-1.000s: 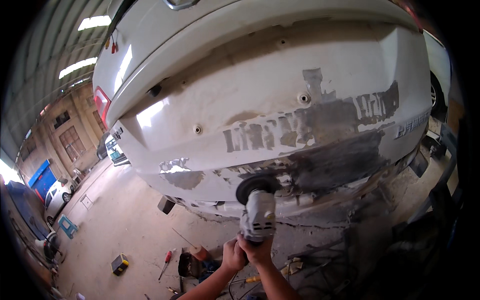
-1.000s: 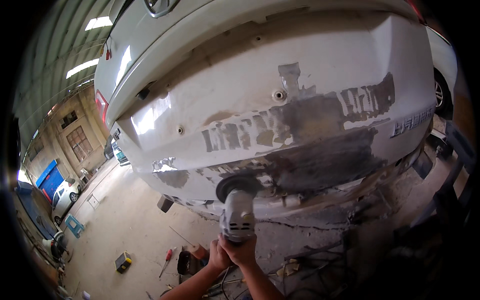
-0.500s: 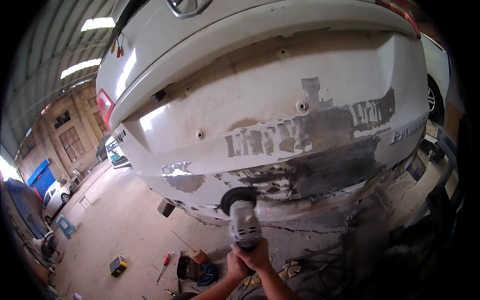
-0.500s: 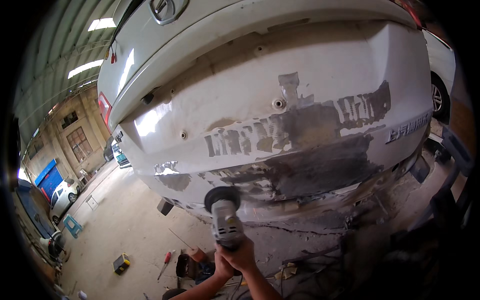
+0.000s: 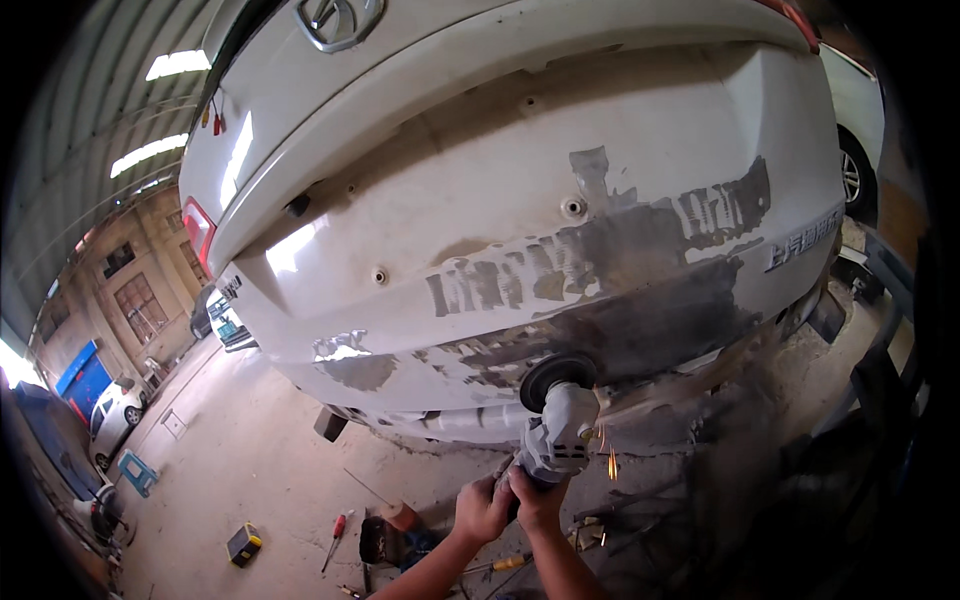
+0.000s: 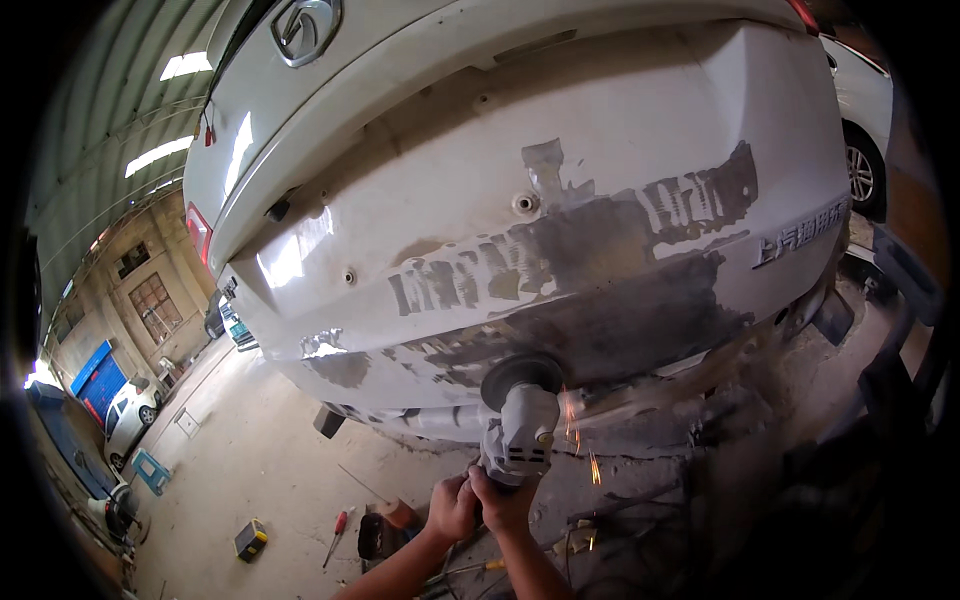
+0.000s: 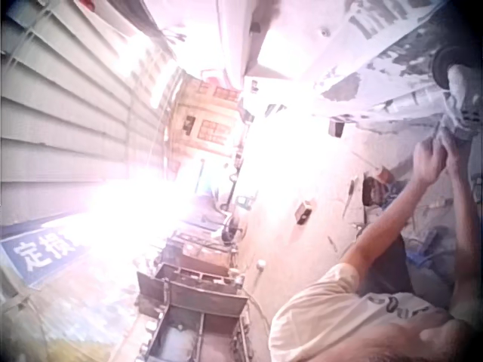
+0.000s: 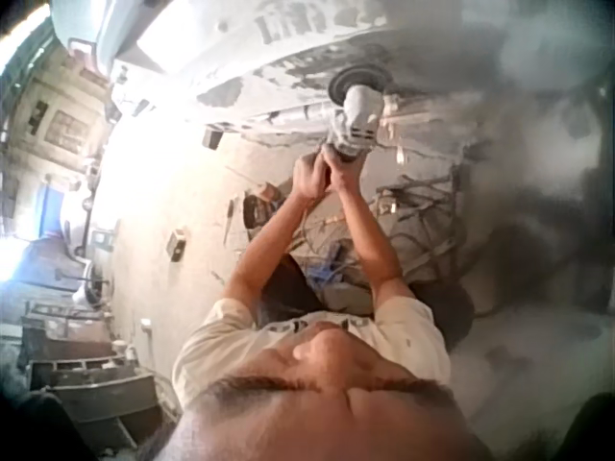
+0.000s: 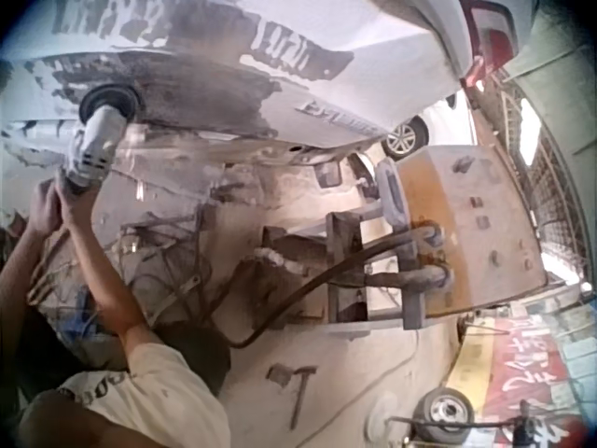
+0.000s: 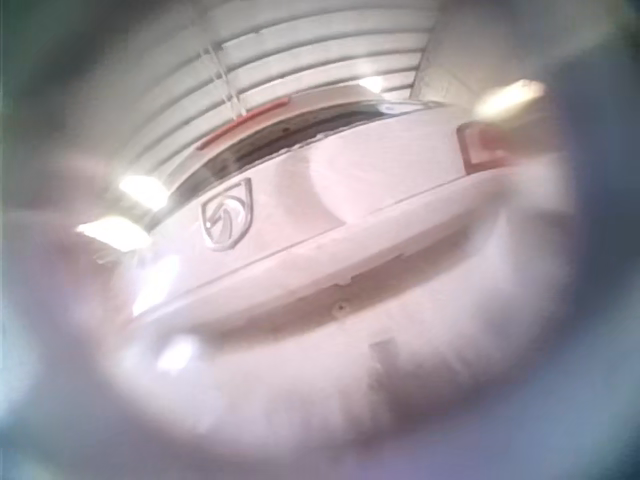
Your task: The person uses a metal file to smooth a damaged area on the rear bumper of a white car. They then switch to an angle grinder to grind the surface, creating sparks, and finally wipe the area with a cloth.
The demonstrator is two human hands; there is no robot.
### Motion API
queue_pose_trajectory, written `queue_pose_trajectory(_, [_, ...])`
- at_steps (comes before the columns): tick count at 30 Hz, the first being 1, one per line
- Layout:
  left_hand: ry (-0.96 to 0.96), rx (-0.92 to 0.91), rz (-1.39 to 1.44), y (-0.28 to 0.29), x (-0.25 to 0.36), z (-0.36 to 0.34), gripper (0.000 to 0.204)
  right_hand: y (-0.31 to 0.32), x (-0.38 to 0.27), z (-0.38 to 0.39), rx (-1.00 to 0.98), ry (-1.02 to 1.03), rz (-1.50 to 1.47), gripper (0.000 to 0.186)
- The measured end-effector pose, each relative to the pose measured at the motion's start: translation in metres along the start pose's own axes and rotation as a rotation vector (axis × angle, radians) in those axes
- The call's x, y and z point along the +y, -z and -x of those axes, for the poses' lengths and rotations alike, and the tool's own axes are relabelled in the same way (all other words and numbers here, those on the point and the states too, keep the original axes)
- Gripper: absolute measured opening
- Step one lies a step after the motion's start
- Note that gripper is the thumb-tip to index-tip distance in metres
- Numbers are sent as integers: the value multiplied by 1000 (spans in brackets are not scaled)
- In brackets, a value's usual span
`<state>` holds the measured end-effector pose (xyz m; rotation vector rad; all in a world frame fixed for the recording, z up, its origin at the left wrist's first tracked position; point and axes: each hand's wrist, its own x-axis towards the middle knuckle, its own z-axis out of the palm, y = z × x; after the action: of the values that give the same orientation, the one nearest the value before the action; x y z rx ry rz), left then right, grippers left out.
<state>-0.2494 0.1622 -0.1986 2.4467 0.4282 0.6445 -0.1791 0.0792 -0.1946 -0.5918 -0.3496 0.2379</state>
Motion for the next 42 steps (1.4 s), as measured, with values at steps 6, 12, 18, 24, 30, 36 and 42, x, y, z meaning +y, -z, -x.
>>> queue_pose_trajectory(6, [-77, 310, 288, -27, 17, 18, 49, 14, 6, 1, -280, -73, 420, 35])
queue_pose_trajectory(12, [-129, 114, 64, -12, 30, -12, 36, 8, -25, -18, -40, 15, 15, 32])
queue_pose_trajectory(18, [-318, 300, 157, -43, 21, -3, 33, 19, -26, -14, -177, 75, 348, 25])
queue_pose_trajectory(24, [-259, 119, 82, -30, 40, -34, 32, 26, -38, -32, -80, 38, 71, 36])
queue_pose_trajectory(30, [-436, 242, -93, -48, 24, -19, 29, 35, -36, -30, -198, 47, 248, 49])
queue_pose_trajectory(36, [-452, 219, -157, -58, 20, -17, 28, 41, -55, -33, -98, 4, 122, 37])
queue_pose_trajectory(42, [-257, 147, 58, -46, 75, -21, 31, 46, -54, -37, -26, 19, 85, 30])
